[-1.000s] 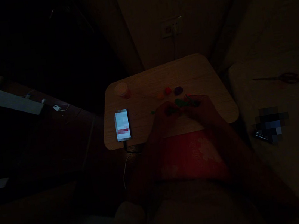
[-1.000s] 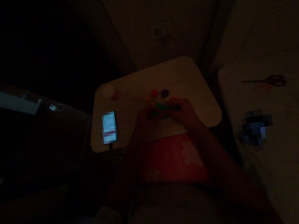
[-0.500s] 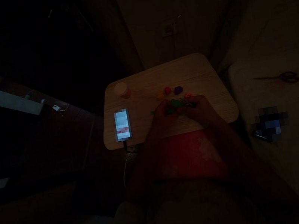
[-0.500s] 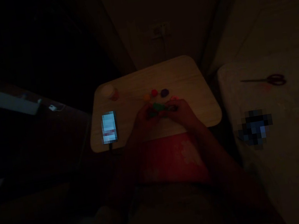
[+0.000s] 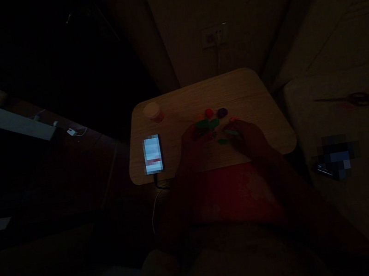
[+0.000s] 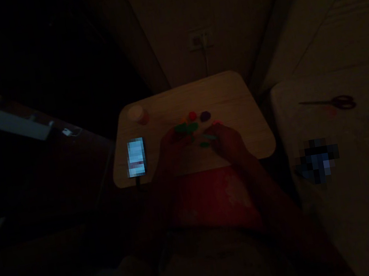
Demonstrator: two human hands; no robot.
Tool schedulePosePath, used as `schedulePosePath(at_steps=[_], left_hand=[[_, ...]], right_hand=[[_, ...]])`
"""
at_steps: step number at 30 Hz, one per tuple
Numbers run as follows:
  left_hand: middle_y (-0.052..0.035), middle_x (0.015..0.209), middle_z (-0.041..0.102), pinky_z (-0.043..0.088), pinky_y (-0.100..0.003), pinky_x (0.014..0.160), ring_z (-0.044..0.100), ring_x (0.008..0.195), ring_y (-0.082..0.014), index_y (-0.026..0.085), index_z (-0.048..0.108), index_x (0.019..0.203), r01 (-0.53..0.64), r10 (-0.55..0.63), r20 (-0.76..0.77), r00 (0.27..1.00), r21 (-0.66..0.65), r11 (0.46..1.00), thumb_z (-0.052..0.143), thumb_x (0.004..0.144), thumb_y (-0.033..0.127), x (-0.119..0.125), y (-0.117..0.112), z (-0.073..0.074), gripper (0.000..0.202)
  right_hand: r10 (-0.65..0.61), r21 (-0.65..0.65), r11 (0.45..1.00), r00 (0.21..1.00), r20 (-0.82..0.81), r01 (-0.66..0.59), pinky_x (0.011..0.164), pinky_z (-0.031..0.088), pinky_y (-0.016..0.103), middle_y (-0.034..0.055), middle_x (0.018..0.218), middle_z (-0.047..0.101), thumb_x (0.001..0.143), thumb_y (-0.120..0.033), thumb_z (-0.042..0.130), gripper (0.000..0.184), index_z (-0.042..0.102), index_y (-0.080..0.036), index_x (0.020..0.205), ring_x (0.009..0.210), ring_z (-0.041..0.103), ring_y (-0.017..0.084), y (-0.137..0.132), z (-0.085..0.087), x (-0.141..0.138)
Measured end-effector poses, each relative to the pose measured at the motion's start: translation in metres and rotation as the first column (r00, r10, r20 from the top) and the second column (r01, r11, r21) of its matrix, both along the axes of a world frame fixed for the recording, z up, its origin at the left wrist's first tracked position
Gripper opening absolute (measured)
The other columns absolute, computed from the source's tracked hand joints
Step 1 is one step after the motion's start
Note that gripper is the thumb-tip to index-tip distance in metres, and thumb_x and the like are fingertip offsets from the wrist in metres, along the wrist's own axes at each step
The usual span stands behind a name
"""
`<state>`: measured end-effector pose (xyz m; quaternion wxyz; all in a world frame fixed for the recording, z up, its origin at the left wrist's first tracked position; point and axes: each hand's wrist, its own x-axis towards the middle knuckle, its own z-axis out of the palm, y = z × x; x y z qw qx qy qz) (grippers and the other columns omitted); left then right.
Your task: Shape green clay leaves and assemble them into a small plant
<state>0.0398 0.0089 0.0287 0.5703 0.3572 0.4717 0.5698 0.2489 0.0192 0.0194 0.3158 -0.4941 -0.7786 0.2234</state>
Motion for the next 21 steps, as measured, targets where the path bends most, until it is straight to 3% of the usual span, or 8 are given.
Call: schedulePosePath(at_steps=[3,7,13,19,21], left_hand=[[-0.008,0.106,0.082,0.061,-0.042,0.094,0.077,0.1,-0.0261,0.018,0.078,0.104,-0.042,0.043,0.06,0.997,-0.024,0.999,0.096,0.058,0.028,-0.001,0.0,-0.001,0.05],[-0.0069,0.102,0.082,0.062,-0.043,0.093,0.077,0.095,-0.0241,0.018,0.079,0.099,-0.046,0.05,0.131,0.99,-0.035,0.998,0.095,0.06,0.027,-0.001,0.0,0.002,0.044],[-0.0056,0.099,0.081,0.061,-0.036,0.088,0.076,0.093,-0.0215,0.018,0.079,0.099,-0.081,0.084,0.079,0.993,-0.04,0.996,0.095,0.058,0.027,0.0,0.001,0.001,0.045],[-0.0048,0.095,0.08,0.058,-0.035,0.086,0.074,0.09,-0.0211,0.018,0.078,0.094,-0.107,0.11,0.043,0.993,-0.066,0.992,0.097,0.054,0.026,0.001,0.001,-0.005,0.046],[-0.0044,0.095,0.08,0.057,-0.034,0.084,0.073,0.088,-0.0201,0.018,0.078,0.093,-0.105,0.109,0.057,0.992,-0.073,0.992,0.096,0.053,0.026,0.001,0.001,-0.004,0.045]], right_hand=[[-0.009,0.023,1.0,0.988,0.154,0.006,0.082,0.054,0.038,0.0126,0.117,0.079,0.093,-0.033,0.066,0.028,0.08,-0.023,0.115,0.103,0.073,0.032,-0.004,-0.004,-0.003],[-0.037,-0.01,0.999,0.97,0.239,0.04,0.074,0.052,0.035,0.0102,0.113,0.078,0.089,-0.039,0.077,0.027,0.081,-0.026,0.111,0.097,0.073,0.03,-0.006,-0.002,-0.009],[0.014,-0.038,0.999,0.97,0.243,-0.005,0.072,0.049,0.034,0.0105,0.107,0.077,0.09,-0.033,0.073,0.012,0.08,-0.023,0.094,0.093,0.071,0.027,-0.003,-0.001,-0.011],[-0.045,-0.141,0.988,0.985,0.166,0.069,0.069,0.047,0.033,0.0072,0.096,0.079,0.086,-0.036,0.076,0.031,0.079,-0.025,0.114,0.082,0.071,0.025,-0.004,0.004,-0.01],[-0.056,-0.142,0.986,0.982,0.183,0.082,0.068,0.047,0.034,0.0077,0.096,0.079,0.086,-0.036,0.075,0.027,0.08,-0.025,0.109,0.082,0.071,0.026,-0.004,0.003,-0.01]])
